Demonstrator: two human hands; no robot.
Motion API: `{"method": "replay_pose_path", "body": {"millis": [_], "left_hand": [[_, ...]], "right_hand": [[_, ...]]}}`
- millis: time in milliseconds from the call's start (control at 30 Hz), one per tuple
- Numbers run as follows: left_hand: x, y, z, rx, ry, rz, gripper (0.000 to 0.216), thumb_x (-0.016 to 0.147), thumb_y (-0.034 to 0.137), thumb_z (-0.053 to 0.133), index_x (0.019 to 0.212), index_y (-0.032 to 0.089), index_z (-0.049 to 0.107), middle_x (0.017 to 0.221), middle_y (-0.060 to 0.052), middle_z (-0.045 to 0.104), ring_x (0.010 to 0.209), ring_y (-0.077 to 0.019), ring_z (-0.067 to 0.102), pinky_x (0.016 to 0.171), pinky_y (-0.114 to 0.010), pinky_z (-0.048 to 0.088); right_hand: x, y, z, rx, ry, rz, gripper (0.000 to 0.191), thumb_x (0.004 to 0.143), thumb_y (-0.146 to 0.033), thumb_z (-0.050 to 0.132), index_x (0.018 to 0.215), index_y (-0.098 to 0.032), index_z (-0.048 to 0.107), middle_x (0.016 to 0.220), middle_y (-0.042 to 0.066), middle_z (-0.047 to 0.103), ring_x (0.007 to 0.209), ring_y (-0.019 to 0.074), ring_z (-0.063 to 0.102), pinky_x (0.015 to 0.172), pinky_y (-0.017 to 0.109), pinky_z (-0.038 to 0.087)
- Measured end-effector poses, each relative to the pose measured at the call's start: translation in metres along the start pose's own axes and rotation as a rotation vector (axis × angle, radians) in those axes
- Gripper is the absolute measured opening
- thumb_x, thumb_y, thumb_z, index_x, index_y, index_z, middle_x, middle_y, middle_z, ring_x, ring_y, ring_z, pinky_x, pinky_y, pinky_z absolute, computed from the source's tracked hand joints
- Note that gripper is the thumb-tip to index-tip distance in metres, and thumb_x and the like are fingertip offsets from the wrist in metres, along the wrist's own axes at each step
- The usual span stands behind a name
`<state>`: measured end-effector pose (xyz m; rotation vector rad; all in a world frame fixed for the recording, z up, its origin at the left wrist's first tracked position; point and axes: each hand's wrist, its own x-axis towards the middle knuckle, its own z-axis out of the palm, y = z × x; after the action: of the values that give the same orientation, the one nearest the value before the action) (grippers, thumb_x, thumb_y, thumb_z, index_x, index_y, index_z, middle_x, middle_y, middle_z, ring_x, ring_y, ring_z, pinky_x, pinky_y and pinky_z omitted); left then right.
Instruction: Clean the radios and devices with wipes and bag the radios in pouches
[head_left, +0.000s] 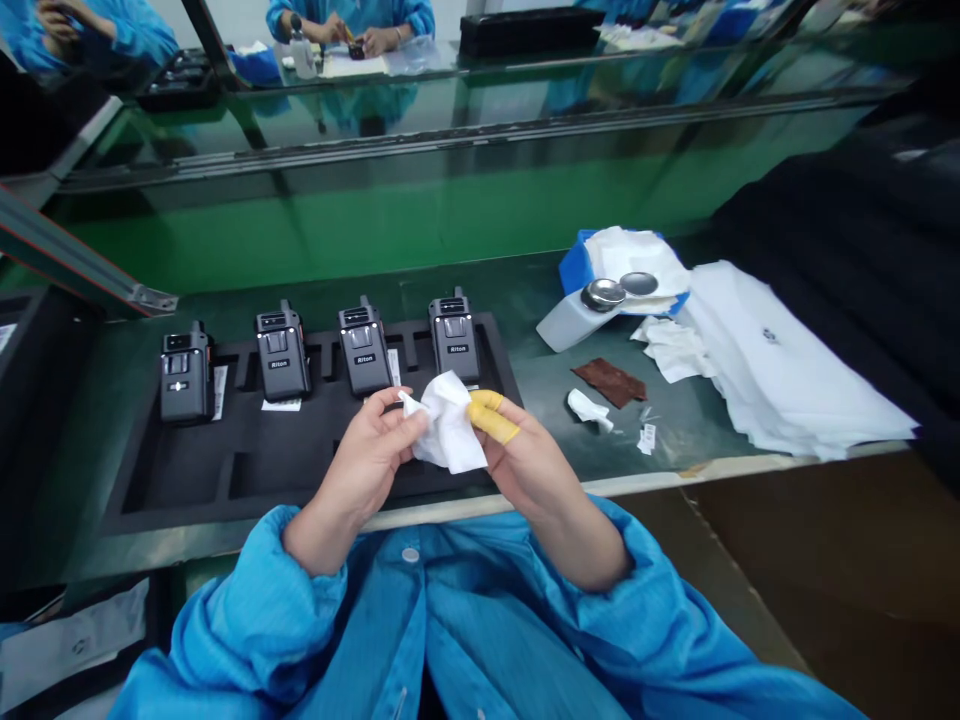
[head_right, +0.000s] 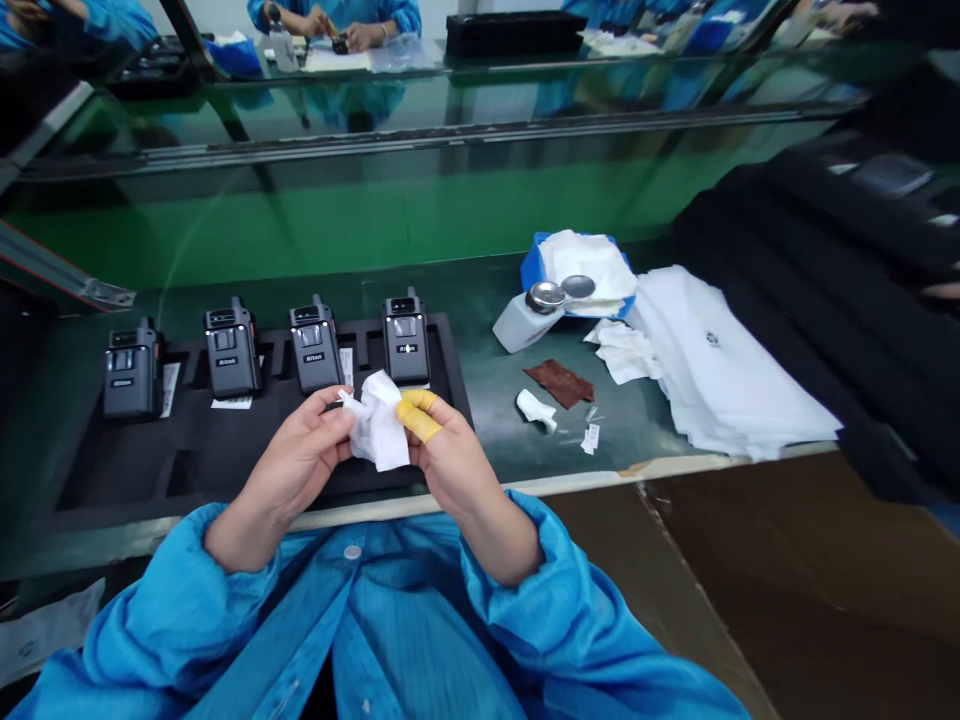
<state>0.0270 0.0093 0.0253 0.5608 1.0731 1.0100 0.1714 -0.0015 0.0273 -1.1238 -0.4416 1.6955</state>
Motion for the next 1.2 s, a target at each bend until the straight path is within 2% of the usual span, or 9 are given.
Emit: {"method": "replay_pose_path", "body": {"millis": [100, 367, 633, 700, 867, 933, 1000, 1067, 1200], "left_hand": [[0.000, 0.001, -0.001, 0.015, 0.048, 0.039, 0.069, 0.044, 0.029, 0.088, 0.101, 0.018, 0.050, 0.067, 0.002, 0.068, 0.057, -0.0112, 0.061, 0.053, -0.020, 0.047], [0.001, 0.003, -0.008, 0.101, 0.088, 0.182, 0.068, 0.057, 0.032, 0.081, 0.114, 0.017, 0.047, 0.063, 0.004, 0.066, 0.055, -0.0104, 0.059, 0.052, -0.019, 0.044], [-0.005, 0.005, -0.013, 0.130, 0.003, 0.178, 0.081, 0.061, 0.032, 0.080, 0.131, 0.022, 0.041, 0.093, -0.005, 0.073, 0.082, -0.0203, 0.069, 0.071, -0.032, 0.055], [-0.006, 0.006, -0.012, 0.148, 0.017, 0.181, 0.076, 0.061, 0.031, 0.081, 0.128, 0.022, 0.045, 0.099, -0.006, 0.073, 0.085, -0.0206, 0.070, 0.077, -0.035, 0.056], [-0.002, 0.000, -0.016, 0.262, 0.100, 0.225, 0.054, 0.064, 0.034, 0.080, 0.111, 0.021, 0.058, 0.093, -0.002, 0.074, 0.082, -0.0175, 0.070, 0.078, -0.031, 0.055], [0.001, -0.004, -0.018, 0.295, 0.104, 0.213, 0.047, 0.065, 0.035, 0.079, 0.105, 0.021, 0.060, 0.088, 0.000, 0.074, 0.077, -0.0161, 0.069, 0.076, -0.029, 0.055], [0.003, -0.007, -0.020, 0.323, 0.101, 0.202, 0.040, 0.067, 0.034, 0.078, 0.101, 0.023, 0.061, 0.085, 0.003, 0.073, 0.075, -0.0146, 0.068, 0.075, -0.027, 0.054], [0.003, -0.008, -0.022, 0.344, 0.105, 0.200, 0.032, 0.070, 0.032, 0.076, 0.099, 0.026, 0.062, 0.082, 0.005, 0.073, 0.074, -0.0134, 0.068, 0.076, -0.026, 0.054], [0.002, -0.007, -0.025, 0.338, 0.118, 0.213, 0.024, 0.072, 0.030, 0.073, 0.094, 0.026, 0.063, 0.077, 0.006, 0.072, 0.071, -0.0137, 0.067, 0.075, -0.027, 0.054]], "right_hand": [[0.002, 0.000, -0.003, -0.001, 0.042, -0.030, 0.039, 0.045, -0.035, 0.084, 0.074, -0.021, 0.062, 0.066, -0.005, 0.062, 0.060, 0.0092, 0.055, 0.052, 0.021, 0.046], [0.004, 0.002, -0.016, -0.151, 0.040, -0.225, 0.052, 0.063, -0.030, 0.074, 0.113, -0.028, 0.058, 0.059, -0.008, 0.054, 0.055, 0.0090, 0.046, 0.053, 0.022, 0.037], [0.005, -0.005, -0.029, -0.215, 0.078, -0.312, 0.041, 0.066, -0.033, 0.072, 0.107, -0.028, 0.064, 0.064, -0.005, 0.056, 0.059, 0.0102, 0.048, 0.056, 0.025, 0.041], [0.000, -0.026, -0.042, -0.282, 0.160, -0.475, 0.036, 0.068, -0.033, 0.071, 0.103, -0.027, 0.066, 0.069, -0.003, 0.058, 0.061, 0.0107, 0.050, 0.056, 0.025, 0.042], [-0.013, -0.113, -0.101, -0.534, 0.569, -1.160, 0.026, 0.081, -0.032, 0.061, 0.107, -0.026, 0.062, 0.100, 0.002, 0.063, 0.094, 0.0167, 0.058, 0.076, 0.031, 0.047], [-0.010, -0.142, -0.126, -0.727, 0.739, -1.262, 0.032, 0.089, -0.033, 0.051, 0.119, -0.024, 0.056, 0.115, 0.005, 0.060, 0.108, 0.0198, 0.055, 0.089, 0.036, 0.045], [0.000, -0.158, -0.147, -0.917, 0.928, -1.235, 0.037, 0.092, -0.026, 0.039, 0.126, -0.018, 0.052, 0.125, 0.008, 0.056, 0.116, 0.0208, 0.052, 0.099, 0.038, 0.040], [0.014, -0.161, -0.163, -1.118, 1.010, -0.978, 0.042, 0.089, -0.018, 0.033, 0.125, -0.014, 0.054, 0.127, 0.010, 0.058, 0.120, 0.0218, 0.051, 0.102, 0.038, 0.039], [0.034, -0.145, -0.183, -1.283, 0.906, -0.535, 0.044, 0.075, -0.012, 0.050, 0.117, -0.013, 0.063, 0.106, 0.011, 0.069, 0.099, 0.0257, 0.062, 0.091, 0.040, 0.047]]}}
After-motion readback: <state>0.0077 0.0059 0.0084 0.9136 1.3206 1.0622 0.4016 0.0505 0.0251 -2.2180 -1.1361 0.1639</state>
